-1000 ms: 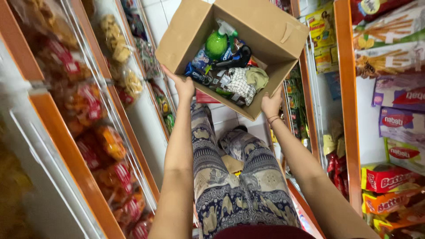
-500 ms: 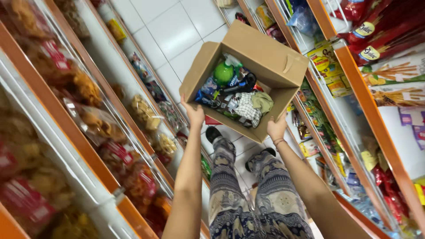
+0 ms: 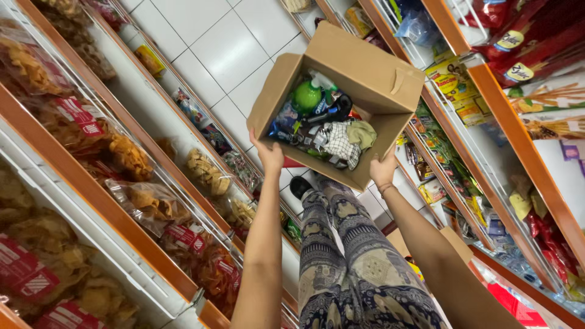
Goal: The person sorts snack packages between a cardboard box and a retail shelf, then sprays a liquid cleaner onto a shelf and wipes it with two different cloths.
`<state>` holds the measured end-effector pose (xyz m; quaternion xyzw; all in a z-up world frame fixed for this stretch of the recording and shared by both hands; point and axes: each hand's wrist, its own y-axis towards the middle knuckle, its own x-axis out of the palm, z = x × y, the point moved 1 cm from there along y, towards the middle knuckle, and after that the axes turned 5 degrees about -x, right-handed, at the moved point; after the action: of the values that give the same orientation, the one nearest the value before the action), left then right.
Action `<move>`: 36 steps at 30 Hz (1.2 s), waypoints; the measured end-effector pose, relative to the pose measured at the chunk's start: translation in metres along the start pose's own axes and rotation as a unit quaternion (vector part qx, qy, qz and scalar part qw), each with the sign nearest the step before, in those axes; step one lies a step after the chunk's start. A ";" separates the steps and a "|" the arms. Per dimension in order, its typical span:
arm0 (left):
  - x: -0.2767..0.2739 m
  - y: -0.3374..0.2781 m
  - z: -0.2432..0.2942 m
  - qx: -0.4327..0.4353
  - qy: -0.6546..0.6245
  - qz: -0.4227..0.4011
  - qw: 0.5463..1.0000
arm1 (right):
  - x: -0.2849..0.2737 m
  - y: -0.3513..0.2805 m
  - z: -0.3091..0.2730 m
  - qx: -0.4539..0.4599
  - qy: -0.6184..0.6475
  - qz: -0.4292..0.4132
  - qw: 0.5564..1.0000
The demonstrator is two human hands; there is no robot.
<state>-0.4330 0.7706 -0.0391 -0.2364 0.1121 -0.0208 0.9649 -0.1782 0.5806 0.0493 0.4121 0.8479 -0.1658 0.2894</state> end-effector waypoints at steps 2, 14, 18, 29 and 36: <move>0.001 0.019 0.006 0.017 -0.006 -0.008 1.000 | 0.010 0.007 -0.005 -0.014 0.005 0.005 1.000; -0.004 0.157 0.062 0.008 0.022 -0.020 1.000 | 0.102 0.079 -0.059 -0.032 0.027 0.022 0.999; -0.002 0.210 0.088 0.046 0.017 -0.038 0.998 | 0.132 0.098 -0.089 0.017 0.005 0.037 0.999; 0.004 0.280 0.164 0.249 0.542 0.198 0.778 | 0.165 0.108 -0.163 0.057 0.022 0.076 0.995; 0.053 0.333 0.188 0.169 0.535 -0.098 0.822 | 0.158 0.115 -0.200 0.117 0.014 0.048 0.992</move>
<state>-0.3433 1.1461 -0.0412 -0.0315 0.5821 -0.2572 0.7707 -0.2356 0.8493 0.1010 0.4856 0.8060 -0.2437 0.2349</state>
